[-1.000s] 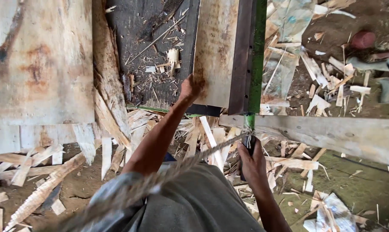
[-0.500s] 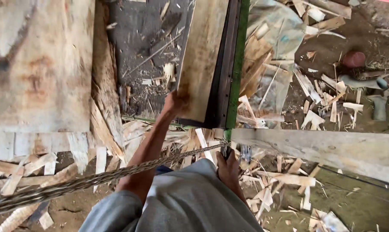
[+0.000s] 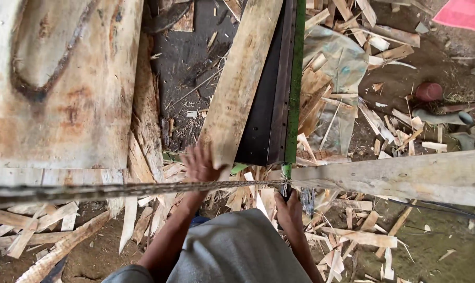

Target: Trimming thin sheets of wood veneer using a manual lever cutter in a workshop.

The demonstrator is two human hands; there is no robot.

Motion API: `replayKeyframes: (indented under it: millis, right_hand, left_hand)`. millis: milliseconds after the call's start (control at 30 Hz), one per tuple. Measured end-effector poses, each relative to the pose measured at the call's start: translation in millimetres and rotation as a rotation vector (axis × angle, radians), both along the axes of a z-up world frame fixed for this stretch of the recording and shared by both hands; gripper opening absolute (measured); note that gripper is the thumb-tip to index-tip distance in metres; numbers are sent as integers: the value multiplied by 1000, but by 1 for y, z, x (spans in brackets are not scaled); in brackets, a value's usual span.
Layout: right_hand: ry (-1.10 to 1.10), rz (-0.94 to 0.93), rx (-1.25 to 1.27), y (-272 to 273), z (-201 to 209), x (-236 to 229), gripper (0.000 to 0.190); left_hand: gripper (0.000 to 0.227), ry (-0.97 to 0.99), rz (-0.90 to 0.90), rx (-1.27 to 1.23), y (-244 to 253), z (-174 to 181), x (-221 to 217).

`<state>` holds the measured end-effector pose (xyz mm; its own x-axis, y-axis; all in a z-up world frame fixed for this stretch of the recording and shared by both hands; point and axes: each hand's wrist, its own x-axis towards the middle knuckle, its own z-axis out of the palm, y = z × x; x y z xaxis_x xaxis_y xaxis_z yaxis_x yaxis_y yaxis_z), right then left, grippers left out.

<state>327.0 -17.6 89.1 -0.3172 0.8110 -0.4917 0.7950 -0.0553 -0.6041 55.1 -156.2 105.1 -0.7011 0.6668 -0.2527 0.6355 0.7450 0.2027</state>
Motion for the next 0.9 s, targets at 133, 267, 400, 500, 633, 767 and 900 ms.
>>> replayKeyframes:
  millis: [133, 267, 400, 500, 633, 767, 900]
  right_hand:
    - [42, -47, -102, -8, 66, -16, 43]
    - [29, -16, -63, -4, 92, -13, 42]
    - [-26, 9, -78, 2, 102, -8, 45]
    - [8, 17, -97, 7, 94, -3, 50]
    - [18, 14, -99, 4, 106, -8, 53]
    - [61, 3, -89, -1, 115, -10, 48]
    - [119, -6, -66, -5, 127, -12, 43]
  left_hand:
    - [82, -190, -169, -214, 25, 24, 29]
    - [72, 69, -212, -53, 24, -106, 32]
    - [44, 93, -407, 408, 19, -174, 3]
    - [62, -833, -45, 617, -8, -2, -17]
    - [44, -876, 269, 431, -70, 32, -49]
    - [72, -1348, 245, 1074, -122, -42, -73]
    - [73, -1035, 283, 808, -146, -71, -94]
